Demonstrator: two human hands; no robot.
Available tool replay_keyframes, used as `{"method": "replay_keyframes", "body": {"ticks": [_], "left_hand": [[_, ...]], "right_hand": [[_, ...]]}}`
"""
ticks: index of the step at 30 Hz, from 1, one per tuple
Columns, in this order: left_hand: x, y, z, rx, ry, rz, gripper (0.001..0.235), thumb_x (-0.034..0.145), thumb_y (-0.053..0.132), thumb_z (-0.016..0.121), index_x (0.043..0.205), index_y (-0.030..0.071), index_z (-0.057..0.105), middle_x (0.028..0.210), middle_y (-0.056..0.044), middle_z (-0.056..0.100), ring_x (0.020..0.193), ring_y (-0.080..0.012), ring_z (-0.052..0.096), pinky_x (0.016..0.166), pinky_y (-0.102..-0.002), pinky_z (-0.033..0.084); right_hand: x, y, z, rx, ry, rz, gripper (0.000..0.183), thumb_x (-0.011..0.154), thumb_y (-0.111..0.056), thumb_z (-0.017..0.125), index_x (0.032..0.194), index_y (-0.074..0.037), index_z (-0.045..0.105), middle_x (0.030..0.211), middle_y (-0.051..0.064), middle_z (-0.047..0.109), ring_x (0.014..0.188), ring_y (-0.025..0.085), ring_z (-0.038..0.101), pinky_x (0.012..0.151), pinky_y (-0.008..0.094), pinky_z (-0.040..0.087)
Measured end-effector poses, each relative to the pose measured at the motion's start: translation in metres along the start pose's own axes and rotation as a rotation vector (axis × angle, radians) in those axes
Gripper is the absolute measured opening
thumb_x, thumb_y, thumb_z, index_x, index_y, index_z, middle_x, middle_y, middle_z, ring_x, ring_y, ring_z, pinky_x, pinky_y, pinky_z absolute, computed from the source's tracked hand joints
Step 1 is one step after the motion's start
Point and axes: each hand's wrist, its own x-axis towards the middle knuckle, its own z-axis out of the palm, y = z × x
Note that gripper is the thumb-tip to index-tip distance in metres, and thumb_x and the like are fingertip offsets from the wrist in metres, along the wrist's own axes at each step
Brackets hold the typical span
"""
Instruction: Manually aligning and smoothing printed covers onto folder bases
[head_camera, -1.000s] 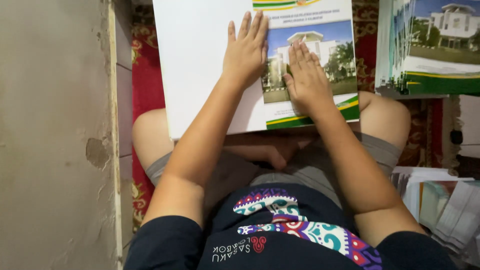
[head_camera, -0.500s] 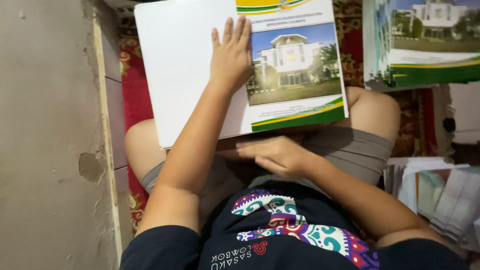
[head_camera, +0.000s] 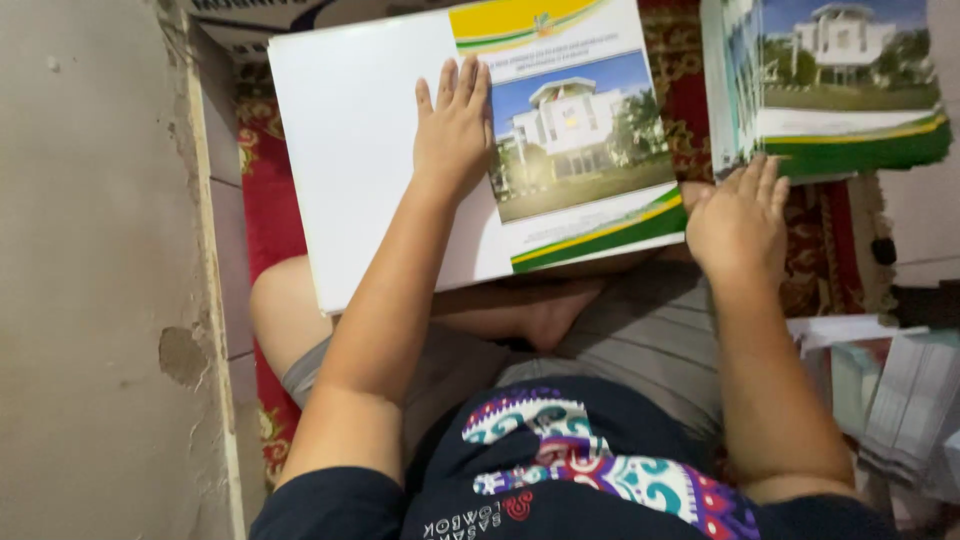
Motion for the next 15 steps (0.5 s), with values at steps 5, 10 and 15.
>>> {"method": "replay_keyframes", "body": {"ticks": [5, 10, 15], "left_hand": [[-0.003, 0.0, 0.001, 0.011, -0.004, 0.015, 0.058, 0.107, 0.028, 0.025, 0.161, 0.006, 0.023, 0.169, -0.012, 0.022, 0.156, -0.0363, 0.015, 0.122, -0.065, 0.009], [0.002, -0.009, 0.015, 0.026, 0.125, 0.049, 0.057, 0.105, 0.027, 0.034, 0.159, 0.007, 0.032, 0.167, -0.012, 0.029, 0.154, -0.0373, 0.023, 0.12, -0.068, 0.014], [-0.003, -0.002, 0.006, 0.005, 0.085, -0.036, 0.062, 0.11, 0.032, 0.024, 0.162, -0.002, 0.016, 0.171, -0.015, 0.01, 0.159, -0.0301, 0.011, 0.128, -0.055, 0.01]], "right_hand": [[-0.011, -0.107, -0.094, 0.311, -0.029, -0.221, 0.06, 0.11, -0.027, 0.031, 0.16, 0.002, 0.014, 0.167, 0.018, 0.006, 0.156, 0.031, 0.004, 0.127, 0.047, 0.002], [0.007, -0.142, -0.031, 0.314, -0.063, -0.394, 0.066, 0.11, -0.035, 0.024, 0.162, -0.002, 0.001, 0.171, 0.014, -0.004, 0.158, 0.027, -0.007, 0.128, 0.045, -0.005], [0.004, -0.144, -0.013, 0.291, 0.062, -0.408, 0.07, 0.109, -0.036, 0.032, 0.161, 0.006, 0.012, 0.17, 0.022, 0.007, 0.158, 0.032, 0.006, 0.129, 0.045, 0.005]]}}
